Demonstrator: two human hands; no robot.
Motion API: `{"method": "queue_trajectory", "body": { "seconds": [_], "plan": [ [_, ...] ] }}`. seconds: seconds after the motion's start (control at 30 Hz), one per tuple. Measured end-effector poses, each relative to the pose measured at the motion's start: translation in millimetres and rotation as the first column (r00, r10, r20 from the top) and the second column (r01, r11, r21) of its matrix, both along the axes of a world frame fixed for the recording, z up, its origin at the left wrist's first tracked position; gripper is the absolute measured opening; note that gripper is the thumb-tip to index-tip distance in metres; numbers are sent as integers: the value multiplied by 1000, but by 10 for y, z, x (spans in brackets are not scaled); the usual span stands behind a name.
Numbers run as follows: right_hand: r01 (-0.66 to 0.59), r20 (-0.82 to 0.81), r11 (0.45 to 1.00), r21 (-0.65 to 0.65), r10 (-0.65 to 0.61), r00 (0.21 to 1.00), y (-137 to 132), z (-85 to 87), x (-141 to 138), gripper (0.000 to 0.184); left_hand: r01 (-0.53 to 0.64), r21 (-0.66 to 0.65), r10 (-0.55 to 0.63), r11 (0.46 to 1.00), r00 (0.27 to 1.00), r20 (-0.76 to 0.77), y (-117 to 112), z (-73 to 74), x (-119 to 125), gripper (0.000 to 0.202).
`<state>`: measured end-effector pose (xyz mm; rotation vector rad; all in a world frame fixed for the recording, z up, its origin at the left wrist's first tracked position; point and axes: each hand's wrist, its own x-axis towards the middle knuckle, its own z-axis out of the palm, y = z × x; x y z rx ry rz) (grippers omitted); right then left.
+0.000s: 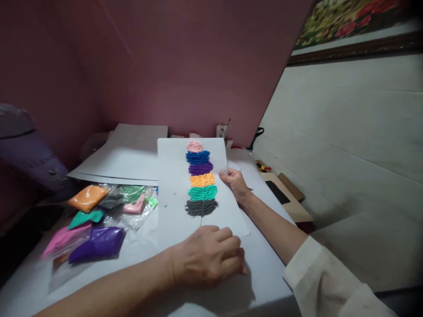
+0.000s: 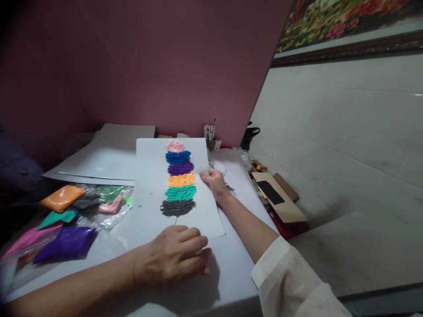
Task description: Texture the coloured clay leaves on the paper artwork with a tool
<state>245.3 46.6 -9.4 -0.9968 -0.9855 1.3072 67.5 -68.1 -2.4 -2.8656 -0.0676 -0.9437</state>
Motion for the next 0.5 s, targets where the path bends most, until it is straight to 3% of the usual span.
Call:
{"method": "queue_trajectory", "body": {
  "seconds": [0.13,0.27,0.4,0.5],
  "plan": [
    [104,-32,995,-8,-104,994,83,157,28,31,75,85,-82,994,994,78,-57,74,47,23],
    [141,-12,989,-38,-142,990,328,484,-128,11,46,107,-57,993,993,99,-89,6,101,20],
    [111,59,993,-34,-109,992,705,788,-644,5,-13,82,20,997,995,-94,-107,-121,129,16],
    [89,173,996,-30,-82,981,1017,860,-1187,8,-43,42,49,998,984,-170,-106,-190,154,11]
  ]
}}
